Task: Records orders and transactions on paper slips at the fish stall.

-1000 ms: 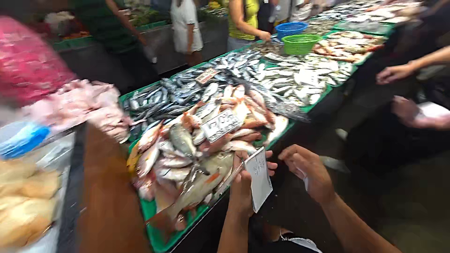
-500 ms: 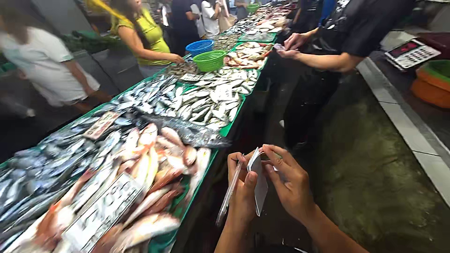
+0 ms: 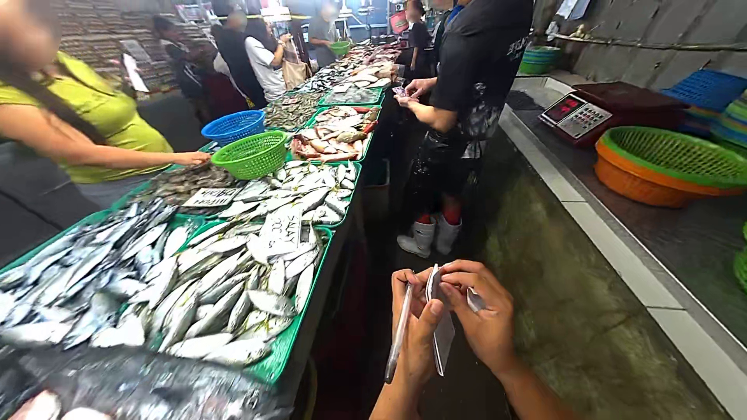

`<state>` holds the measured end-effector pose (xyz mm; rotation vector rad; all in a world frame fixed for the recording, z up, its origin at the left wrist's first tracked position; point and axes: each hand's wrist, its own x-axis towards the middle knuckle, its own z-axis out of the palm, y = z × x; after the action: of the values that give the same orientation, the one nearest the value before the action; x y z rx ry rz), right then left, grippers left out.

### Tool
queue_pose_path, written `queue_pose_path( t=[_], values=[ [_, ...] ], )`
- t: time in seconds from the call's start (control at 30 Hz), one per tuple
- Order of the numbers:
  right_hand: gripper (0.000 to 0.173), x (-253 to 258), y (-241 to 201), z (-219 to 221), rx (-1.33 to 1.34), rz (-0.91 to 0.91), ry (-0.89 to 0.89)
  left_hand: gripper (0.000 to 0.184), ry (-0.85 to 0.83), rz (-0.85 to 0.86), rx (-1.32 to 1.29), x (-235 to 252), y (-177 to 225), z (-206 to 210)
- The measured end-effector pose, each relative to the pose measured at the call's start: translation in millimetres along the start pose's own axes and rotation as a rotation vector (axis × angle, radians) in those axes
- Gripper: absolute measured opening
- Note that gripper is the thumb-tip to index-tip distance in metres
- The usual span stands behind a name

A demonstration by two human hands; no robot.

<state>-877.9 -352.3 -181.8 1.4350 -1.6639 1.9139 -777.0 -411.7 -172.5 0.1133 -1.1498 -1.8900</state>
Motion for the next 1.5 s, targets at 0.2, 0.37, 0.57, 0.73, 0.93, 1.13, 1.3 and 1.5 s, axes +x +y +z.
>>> queue_pose_path(
  t=[0.2,0.37,0.57,0.73,0.93,1.13,1.3,1.5],
  values=[
    [0.029,87.7,99.9,21.5,-0.130,0.064,-0.043,0.052,-0.080,-0.044,-0.092,130.4,-52.0,-20.8],
    [0.029,160.9,164.1,38.2,-0.154,0.063,-0.004,0.054,-0.102,-0.019,-0.143,242.5,-87.2,-15.6],
    [0.015,234.1,254.9,41.3,-0.175,0.087,0.038,0.060,-0.159,-0.137,-0.178,336.9,-135.7,-20.9],
    [0.013,272.2,333.6,51.9,-0.092,0.036,0.014,0.072,0.089,-0.171,-0.152,422.8,-183.8,-36.3],
    [0.005,321.3,437.2,50.3,-0.040,-0.090,0.074,0.038,0.409,0.117,-0.068,560.8,-242.7,-43.7],
    [0.003,370.0,521.6,67.2,0.063,-0.260,-0.124,0.017,0.627,0.318,0.131,695.1,-291.1,-59.8],
    [0.005,441.2,602.6,87.3,0.255,-0.146,-0.183,0.021,0.695,0.419,0.292,780.0,-332.1,-128.7],
    [0.012,621.6,767.2,97.6,0.031,0.179,0.060,0.029,0.629,0.184,0.345,861.5,-399.7,-168.5]
  ],
)
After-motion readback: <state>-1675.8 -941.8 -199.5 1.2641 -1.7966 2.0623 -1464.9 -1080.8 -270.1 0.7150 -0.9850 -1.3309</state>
